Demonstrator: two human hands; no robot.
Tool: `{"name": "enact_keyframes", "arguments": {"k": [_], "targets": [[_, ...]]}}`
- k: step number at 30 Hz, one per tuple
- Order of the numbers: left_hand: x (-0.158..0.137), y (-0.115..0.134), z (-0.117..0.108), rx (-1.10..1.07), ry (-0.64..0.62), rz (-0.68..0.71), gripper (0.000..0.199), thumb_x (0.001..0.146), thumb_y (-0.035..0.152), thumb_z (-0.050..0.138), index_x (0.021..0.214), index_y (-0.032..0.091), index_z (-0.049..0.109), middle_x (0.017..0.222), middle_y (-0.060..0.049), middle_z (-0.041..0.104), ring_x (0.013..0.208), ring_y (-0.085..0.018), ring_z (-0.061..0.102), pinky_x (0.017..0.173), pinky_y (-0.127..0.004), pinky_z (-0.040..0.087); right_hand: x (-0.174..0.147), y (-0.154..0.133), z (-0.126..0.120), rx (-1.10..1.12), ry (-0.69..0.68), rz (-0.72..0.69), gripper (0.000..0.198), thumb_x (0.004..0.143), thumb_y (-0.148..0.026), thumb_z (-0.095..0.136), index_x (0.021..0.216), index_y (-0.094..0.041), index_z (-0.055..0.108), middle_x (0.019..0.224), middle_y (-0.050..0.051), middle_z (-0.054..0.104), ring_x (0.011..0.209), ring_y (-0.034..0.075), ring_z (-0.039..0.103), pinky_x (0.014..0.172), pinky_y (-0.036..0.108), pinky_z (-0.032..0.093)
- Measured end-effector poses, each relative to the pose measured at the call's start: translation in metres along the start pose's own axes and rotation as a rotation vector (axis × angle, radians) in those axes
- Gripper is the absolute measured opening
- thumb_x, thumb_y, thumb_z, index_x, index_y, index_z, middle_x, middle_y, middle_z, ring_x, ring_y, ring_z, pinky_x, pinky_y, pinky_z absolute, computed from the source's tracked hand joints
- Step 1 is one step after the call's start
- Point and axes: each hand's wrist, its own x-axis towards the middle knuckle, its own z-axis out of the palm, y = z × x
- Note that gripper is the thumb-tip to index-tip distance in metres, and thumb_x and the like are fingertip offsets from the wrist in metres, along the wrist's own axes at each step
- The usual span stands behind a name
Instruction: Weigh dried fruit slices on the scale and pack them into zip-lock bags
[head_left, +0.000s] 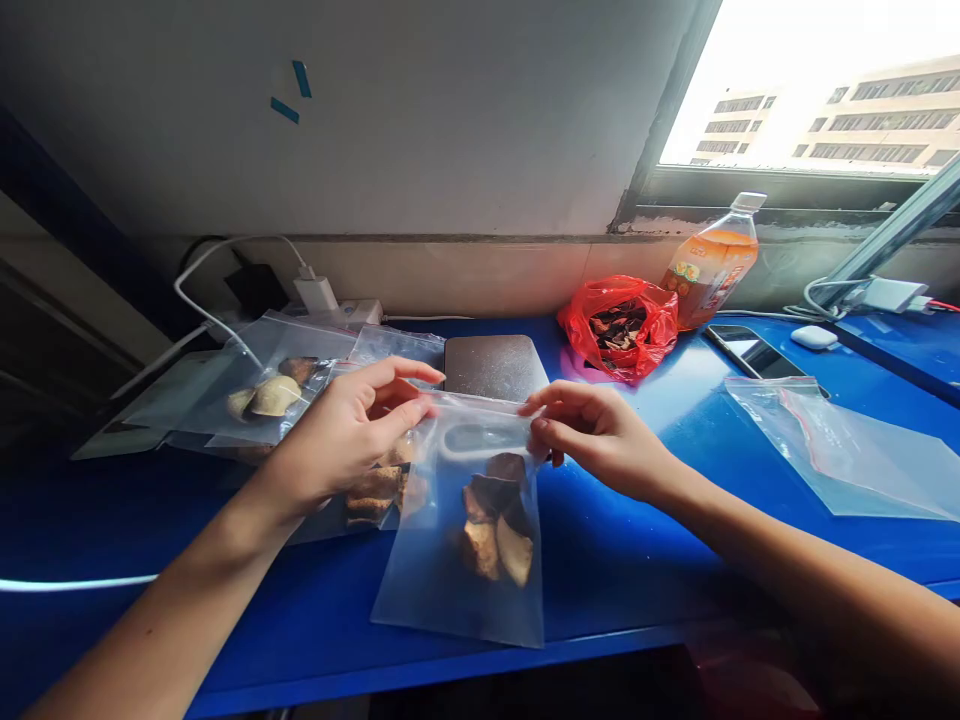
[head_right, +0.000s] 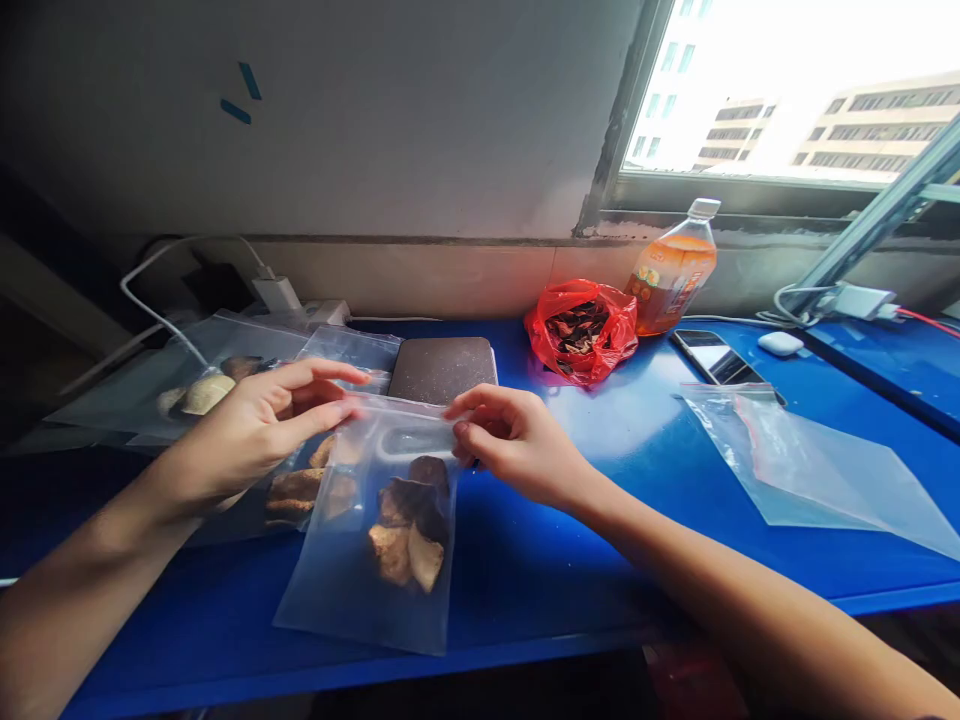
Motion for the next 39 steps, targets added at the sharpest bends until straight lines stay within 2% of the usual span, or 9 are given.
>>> {"name": "enact_keyframes", "arguments": {"k": [5, 8, 12, 17, 23, 27, 34, 36, 39], "targets": [[0.001, -0.003, 0.002, -0.042, 0.057, -0.004, 0.027, 0.073, 0.033, 0.068, 0.097, 0.023, 0.06, 0.069, 0.003, 0.068, 0.066, -0.016, 0.065, 0.055, -0.022, 0.049, -0.008, 0.001, 0.014, -0.006, 0.037, -0.028, 0.028, 0.079, -0.014, 0.054, 0.106, -0.02, 0.054, 0.067, -0.004, 0.065, 0.06, 0.012, 0.058, 0.059, 0.024, 0.045], [-0.003, -0.004, 0.006, 0.094, 0.08, 0.079, 0.017, 0.076, 0.03, 0.065, 0.088, 0.024, 0.055, 0.064, 0.005, 0.064, 0.06, -0.014, 0.06, 0.054, -0.021, 0.045, -0.009, -0.006, 0.012, -0.262, 0.028, -0.127, 0.029, 0.078, -0.01, 0.05, 0.105, -0.02, 0.054, 0.072, -0.002, 0.068, 0.066, 0.014, 0.061, 0.062, 0.026, 0.044], [-0.006, 0.002, 0.016, 0.28, 0.021, 0.192, 0.015, 0.083, 0.029, 0.061, 0.097, 0.025, 0.057, 0.073, 0.005, 0.07, 0.062, -0.013, 0.063, 0.052, -0.02, 0.042, 0.004, -0.024, 0.011, -0.635, 0.028, -0.25, 0.025, 0.081, -0.021, 0.059, 0.106, -0.017, 0.061, 0.096, 0.006, 0.072, 0.085, 0.018, 0.064, 0.071, 0.029, 0.044], [0.003, 0.023, 0.022, 0.342, -0.006, 0.276, 0.015, 0.085, 0.026, 0.061, 0.101, 0.026, 0.06, 0.075, 0.006, 0.073, 0.058, -0.011, 0.064, 0.05, -0.02, 0.041, 0.031, -0.047, 0.017, -0.772, 0.009, -0.224, 0.011, 0.078, -0.015, 0.057, 0.075, -0.016, 0.067, 0.07, 0.001, 0.069, 0.061, 0.011, 0.055, 0.056, 0.024, 0.035], [0.018, 0.037, 0.016, 0.319, 0.157, 0.328, 0.017, 0.079, 0.031, 0.067, 0.091, 0.022, 0.059, 0.077, 0.002, 0.071, 0.074, -0.017, 0.069, 0.06, -0.025, 0.047, 0.048, -0.059, 0.019, -0.829, 0.158, -0.262, 0.015, 0.076, -0.02, 0.055, 0.073, -0.015, 0.069, 0.065, 0.002, 0.066, 0.056, 0.011, 0.05, 0.054, 0.024, 0.031], [0.021, 0.041, 0.009, 0.126, 0.223, 0.355, 0.022, 0.078, 0.029, 0.068, 0.076, 0.022, 0.047, 0.075, 0.002, 0.066, 0.079, -0.017, 0.069, 0.069, -0.027, 0.052, 0.048, -0.063, 0.018, -0.813, 0.223, -0.316, 0.015, 0.077, -0.025, 0.055, 0.07, -0.016, 0.065, 0.066, 0.002, 0.064, 0.058, 0.012, 0.051, 0.057, 0.025, 0.033], [0.013, 0.053, -0.034, -0.092, 0.439, 0.379, 0.035, 0.075, 0.019, 0.07, 0.065, 0.021, 0.036, 0.07, 0.006, 0.065, 0.08, -0.013, 0.069, 0.077, -0.03, 0.054, 0.037, -0.056, -0.001, -0.757, 0.322, -0.414, 0.013, 0.077, -0.021, 0.053, 0.072, -0.015, 0.064, 0.065, 0.002, 0.063, 0.059, 0.012, 0.052, 0.058, 0.026, 0.036], [0.016, 0.047, -0.06, -0.134, 0.577, 0.437, 0.032, 0.068, 0.013, 0.073, 0.066, 0.019, 0.041, 0.067, 0.008, 0.061, 0.075, -0.011, 0.067, 0.081, -0.032, 0.054, 0.035, -0.047, -0.019, -0.767, 0.353, -0.379, 0.013, 0.075, -0.021, 0.052, 0.07, -0.016, 0.062, 0.064, 0.002, 0.063, 0.06, 0.013, 0.053, 0.059, 0.026, 0.037], [0.031, 0.026, -0.102, -0.143, 0.592, 0.432, 0.025, 0.069, 0.02, 0.074, 0.081, 0.02, 0.052, 0.069, 0.013, 0.056, 0.083, -0.009, 0.067, 0.084, -0.031, 0.05, 0.031, -0.027, -0.061, -0.72, 0.422, -0.254, 0.013, 0.075, -0.022, 0.05, 0.067, -0.017, 0.058, 0.063, 0.003, 0.062, 0.059, 0.014, 0.054, 0.057, 0.026, 0.037]]}}
